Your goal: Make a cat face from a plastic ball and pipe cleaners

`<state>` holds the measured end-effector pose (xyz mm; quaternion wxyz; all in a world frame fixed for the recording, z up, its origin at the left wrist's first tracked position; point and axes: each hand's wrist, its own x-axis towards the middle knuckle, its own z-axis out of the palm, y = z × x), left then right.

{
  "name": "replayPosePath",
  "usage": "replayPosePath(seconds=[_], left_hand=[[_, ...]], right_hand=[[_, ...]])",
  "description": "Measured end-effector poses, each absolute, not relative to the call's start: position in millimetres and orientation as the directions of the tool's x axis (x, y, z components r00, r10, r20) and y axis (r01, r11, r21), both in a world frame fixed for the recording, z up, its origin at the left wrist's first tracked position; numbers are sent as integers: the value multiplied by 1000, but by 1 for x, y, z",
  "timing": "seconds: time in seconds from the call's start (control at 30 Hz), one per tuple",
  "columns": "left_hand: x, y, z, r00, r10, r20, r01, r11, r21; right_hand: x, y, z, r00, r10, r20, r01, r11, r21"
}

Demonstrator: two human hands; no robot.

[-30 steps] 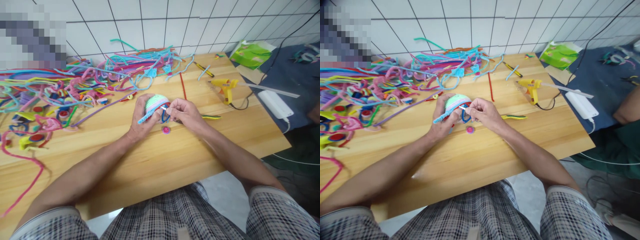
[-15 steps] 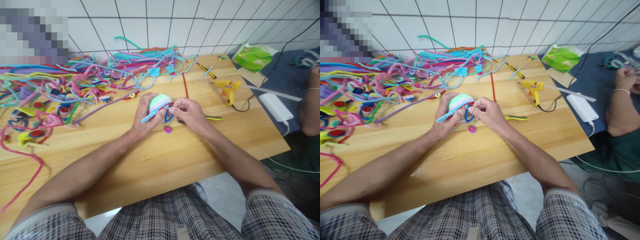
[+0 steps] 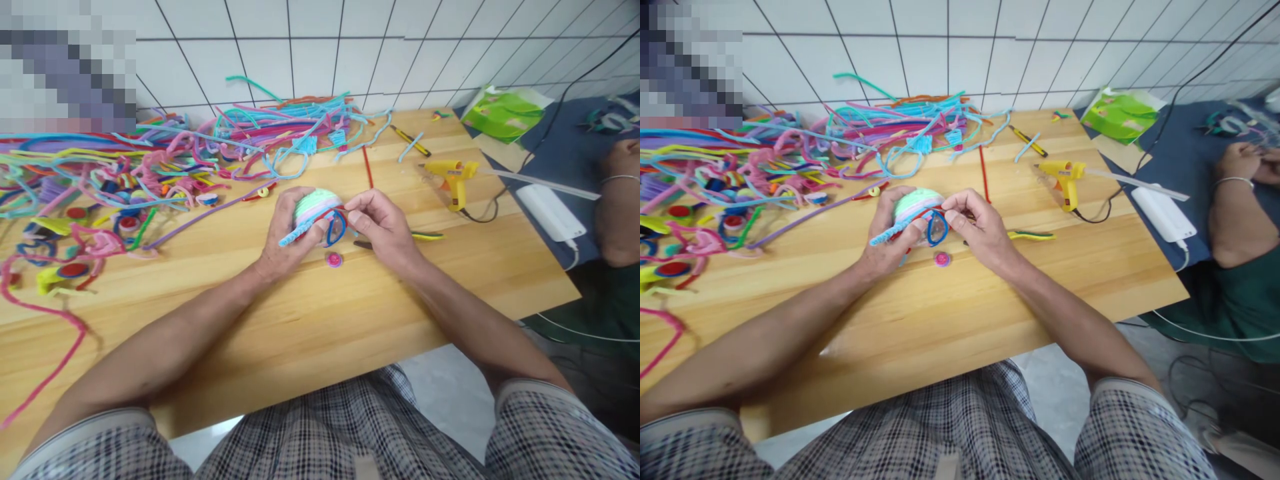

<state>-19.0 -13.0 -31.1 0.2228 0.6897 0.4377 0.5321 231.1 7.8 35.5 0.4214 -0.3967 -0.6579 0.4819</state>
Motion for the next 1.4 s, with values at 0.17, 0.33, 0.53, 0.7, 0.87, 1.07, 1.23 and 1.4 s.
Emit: replayPosePath(seconds=[0.17,0.33,0.53,0.7,0.87,1.07,1.23,1.4], left_hand=[[-19,-12,-35,49,818,574,368,-549,751],[-20,-12,-32,64,828,557,391,-534,750],[-21,-14,-28,70,858,509,415,-489,767],[-19,-13,-29,57,858,511,395,-489,778],[-19,-12,-31,57,852,520,376,-501,780],[-16,-12,-32,20,855,518,323,-496,806],[-12,-14,-28,-31,879,475,340,-438,832],[-12,-16,-26,-30,880,475,320,-441,838]], right_hand=[[228,9,22,-368,896,248,108,306,-946],[227,9,12,-326,888,325,149,388,-910],[226,11,6,-347,866,360,148,429,-891],[226,13,7,-360,854,376,136,447,-884],[227,17,18,-395,819,417,140,503,-853],[225,18,24,-402,816,415,157,508,-847],[222,15,26,-393,816,423,172,517,-838],[220,15,28,-397,828,396,196,498,-845]])
